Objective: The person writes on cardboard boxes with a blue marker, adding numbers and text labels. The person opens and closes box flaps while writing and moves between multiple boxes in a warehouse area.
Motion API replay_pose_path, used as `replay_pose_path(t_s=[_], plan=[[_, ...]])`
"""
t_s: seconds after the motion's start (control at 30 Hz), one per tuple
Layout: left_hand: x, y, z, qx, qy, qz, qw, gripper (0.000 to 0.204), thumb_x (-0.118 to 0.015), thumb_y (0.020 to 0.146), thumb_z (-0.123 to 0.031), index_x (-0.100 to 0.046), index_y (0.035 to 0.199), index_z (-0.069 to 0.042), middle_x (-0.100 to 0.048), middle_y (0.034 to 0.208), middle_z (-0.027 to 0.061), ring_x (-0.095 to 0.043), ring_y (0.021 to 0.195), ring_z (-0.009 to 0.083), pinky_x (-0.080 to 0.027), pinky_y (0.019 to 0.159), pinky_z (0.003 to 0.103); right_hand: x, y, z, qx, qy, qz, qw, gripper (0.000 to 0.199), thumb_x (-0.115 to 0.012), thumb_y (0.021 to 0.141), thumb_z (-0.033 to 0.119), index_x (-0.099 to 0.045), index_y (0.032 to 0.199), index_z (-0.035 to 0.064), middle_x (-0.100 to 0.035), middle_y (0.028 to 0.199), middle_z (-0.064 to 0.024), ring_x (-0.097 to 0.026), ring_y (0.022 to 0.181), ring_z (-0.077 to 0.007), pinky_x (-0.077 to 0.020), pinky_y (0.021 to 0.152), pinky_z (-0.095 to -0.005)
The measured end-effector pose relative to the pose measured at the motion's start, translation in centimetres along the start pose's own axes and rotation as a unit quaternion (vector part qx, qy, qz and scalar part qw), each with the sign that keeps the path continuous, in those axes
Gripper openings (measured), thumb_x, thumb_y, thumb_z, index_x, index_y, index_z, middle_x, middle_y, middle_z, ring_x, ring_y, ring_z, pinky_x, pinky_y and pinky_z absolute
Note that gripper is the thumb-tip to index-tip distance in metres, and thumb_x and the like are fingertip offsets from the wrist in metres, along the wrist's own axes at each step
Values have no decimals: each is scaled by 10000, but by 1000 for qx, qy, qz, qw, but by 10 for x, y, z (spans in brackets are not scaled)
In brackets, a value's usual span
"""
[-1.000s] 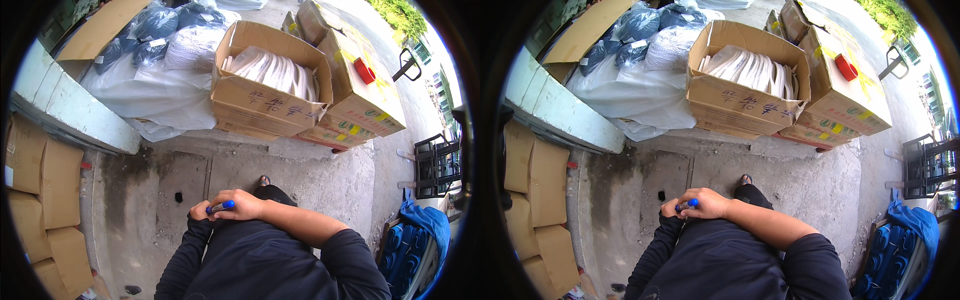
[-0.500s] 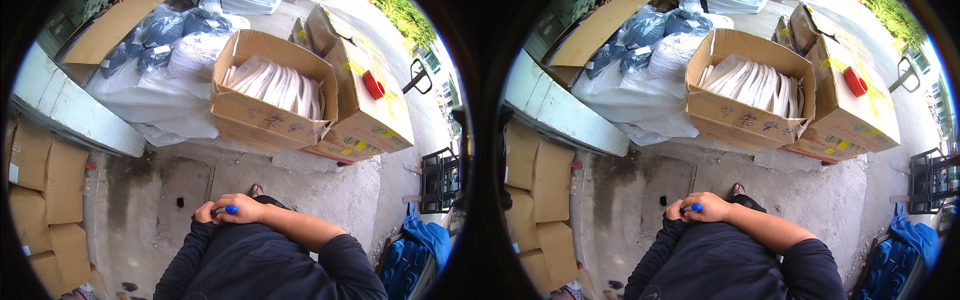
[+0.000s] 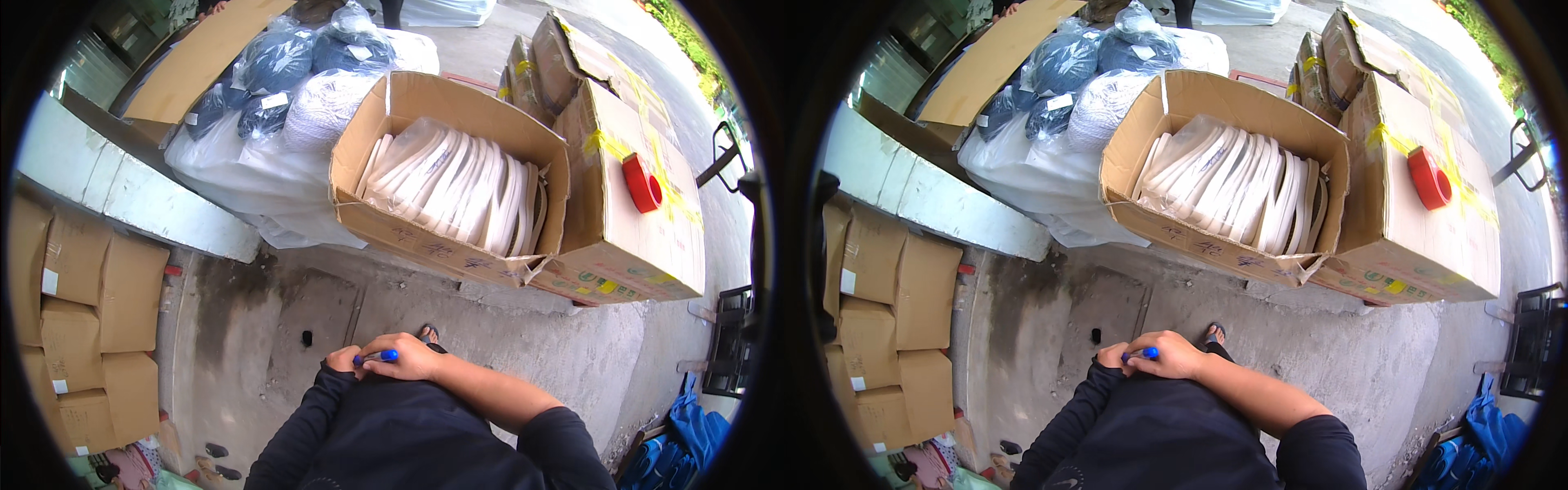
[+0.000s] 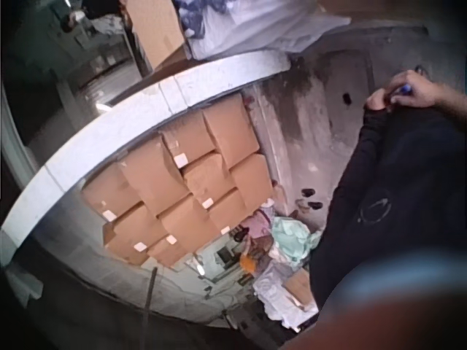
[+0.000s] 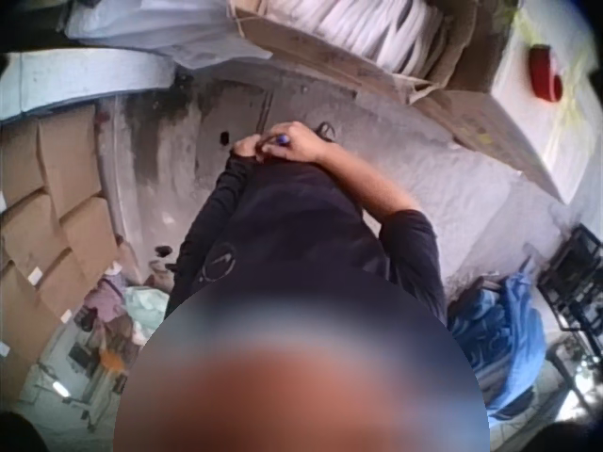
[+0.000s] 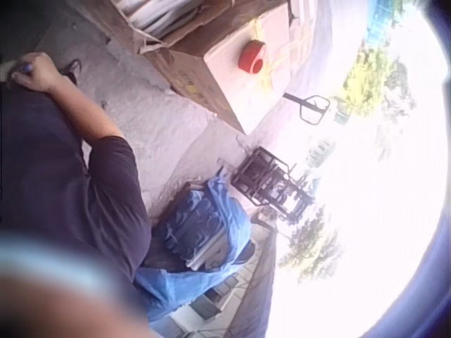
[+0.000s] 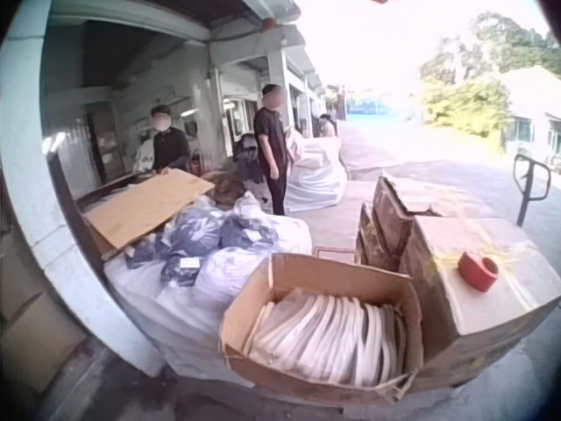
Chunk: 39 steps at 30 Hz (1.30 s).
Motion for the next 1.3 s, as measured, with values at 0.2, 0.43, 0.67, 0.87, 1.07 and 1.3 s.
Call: replay_pose_path(t_s=[0.2,0.43,0.67,0.87,1.07,1.3], plan=[[-10,20,-41,63,-63,46,995,426,-830,829,-223,-667,1182,-50,-691,945,111,-674,642,189,-556,618,323,51,-40,-41,-168,14,-53,984,273,-716,917,279,-731,1031,32,-745,994,-165,-729,920,-321,-570,827,-384],[12,55,-87,-221,11,-3,975,969,-819,854,-324,-238,1584,-63,-456,1479,213,-703,936,273,-590,767,336,51,-36,-54,-186,-113,-78,973,390,-711,936,378,-644,806,16,-665,834,-161,-670,764,-366,-515,690,-449],[15,72,-47,-69,-114,209,969,1047,-838,806,-464,-270,1579,-42,-428,1518,210,-716,985,286,-584,812,341,47,-15,-31,-257,-22,-284,924,443,-674,970,398,-628,759,10,-634,740,-163,-660,692,-336,-502,644,-438],[80,93,-20,-318,-73,62,943,791,-828,808,-403,-499,1449,-78,-625,1277,183,-725,882,278,-589,760,355,1,43,-30,-356,-108,-134,919,413,-704,939,397,-653,946,-13,-721,903,-221,-714,837,-388,-542,747,-470],[136,111,89,-381,9,254,889,256,-855,777,-193,-721,957,-70,-706,810,53,-702,702,205,-557,662,315,-85,101,-5,-340,-59,-162,924,422,-709,928,272,-644,1245,0,-736,1005,-201,-723,915,-328,-563,819,-414],[197,112,146,-135,-147,318,927,319,-884,770,-210,-652,900,-34,-700,769,76,-697,636,169,-547,610,300,-144,161,24,-238,226,-416,848,373,-733,969,210,-628,1272,21,-669,963,12,-592,810,-72,-504,713,-261]])
Point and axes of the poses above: each hand's wrist, its own y-axis towards the middle knuckle, its own x-axis out of the back of the hand, z = x × y, the point moved 6 cm from there along y, towards the middle knuckle
